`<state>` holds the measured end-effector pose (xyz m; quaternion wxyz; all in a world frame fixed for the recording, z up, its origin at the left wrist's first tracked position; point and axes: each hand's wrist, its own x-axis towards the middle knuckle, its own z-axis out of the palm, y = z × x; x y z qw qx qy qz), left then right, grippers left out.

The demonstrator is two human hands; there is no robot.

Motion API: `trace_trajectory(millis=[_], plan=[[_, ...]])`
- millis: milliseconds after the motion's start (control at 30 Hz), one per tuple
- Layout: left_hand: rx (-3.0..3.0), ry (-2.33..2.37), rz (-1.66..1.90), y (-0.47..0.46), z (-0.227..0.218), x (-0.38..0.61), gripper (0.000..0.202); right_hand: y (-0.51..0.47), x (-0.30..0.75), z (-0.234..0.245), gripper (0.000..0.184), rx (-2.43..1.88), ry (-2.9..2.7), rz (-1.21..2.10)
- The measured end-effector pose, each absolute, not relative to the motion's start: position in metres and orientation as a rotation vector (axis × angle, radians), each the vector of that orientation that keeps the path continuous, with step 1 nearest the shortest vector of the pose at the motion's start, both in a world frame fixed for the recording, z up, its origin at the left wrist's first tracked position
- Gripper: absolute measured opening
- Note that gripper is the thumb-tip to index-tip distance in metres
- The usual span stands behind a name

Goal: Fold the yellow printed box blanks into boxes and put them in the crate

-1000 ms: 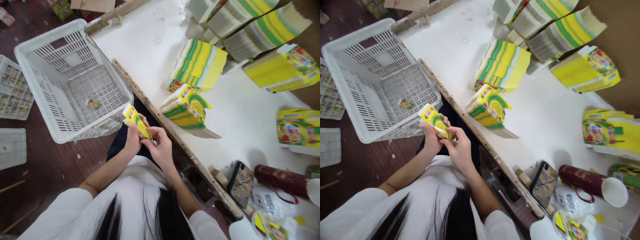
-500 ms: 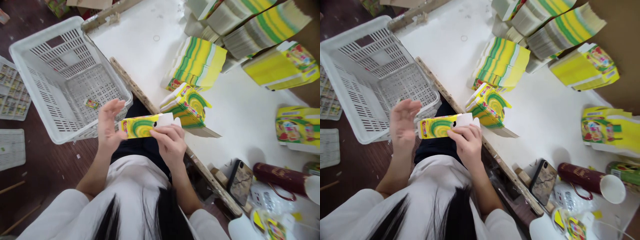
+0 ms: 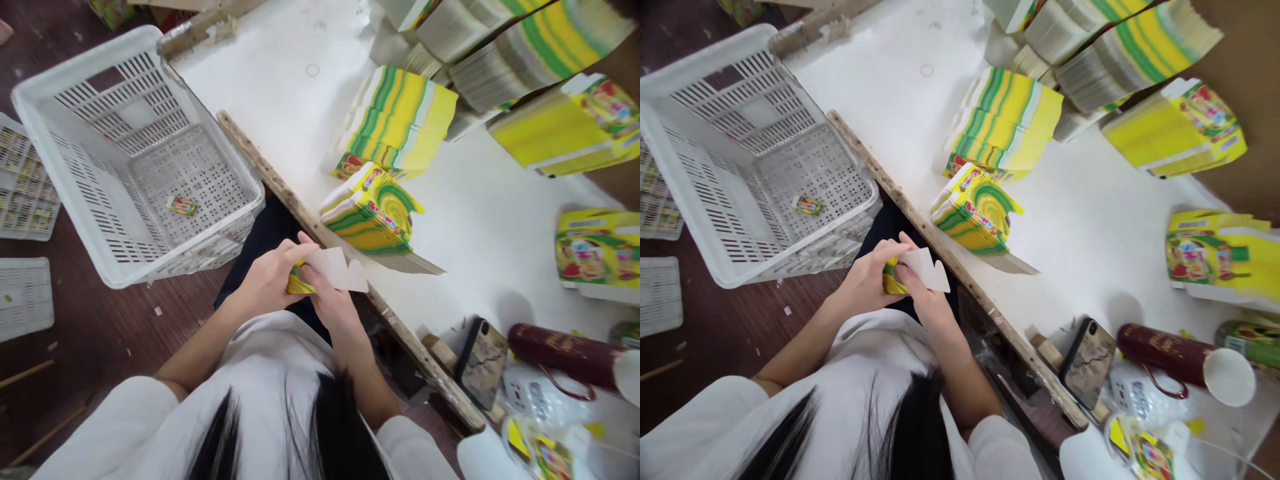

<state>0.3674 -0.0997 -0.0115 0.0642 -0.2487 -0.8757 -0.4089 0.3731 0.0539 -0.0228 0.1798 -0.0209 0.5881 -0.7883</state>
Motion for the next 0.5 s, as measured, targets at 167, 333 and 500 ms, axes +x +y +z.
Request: trace_trajectory(millis=[167,333,500], plan=[[-0.740,-2.702,-1.227,-0.101,-0.013,0.368,0.054,0.057,0.373,-0.023,0.075,-0.233,1.698,-2.251],[-0.696,-2.706,-1.336,-0.099,-0.017,0.367,0.076,0.060,0.379,-0.017,0.061,-0.553,2.340,-2.006],[-0.458,-2.687,-1.040,-0.101,-0.015,0.365,0.079,0.066,0.375,-0.023,0.052,-0.372,2.561,-2.078]])
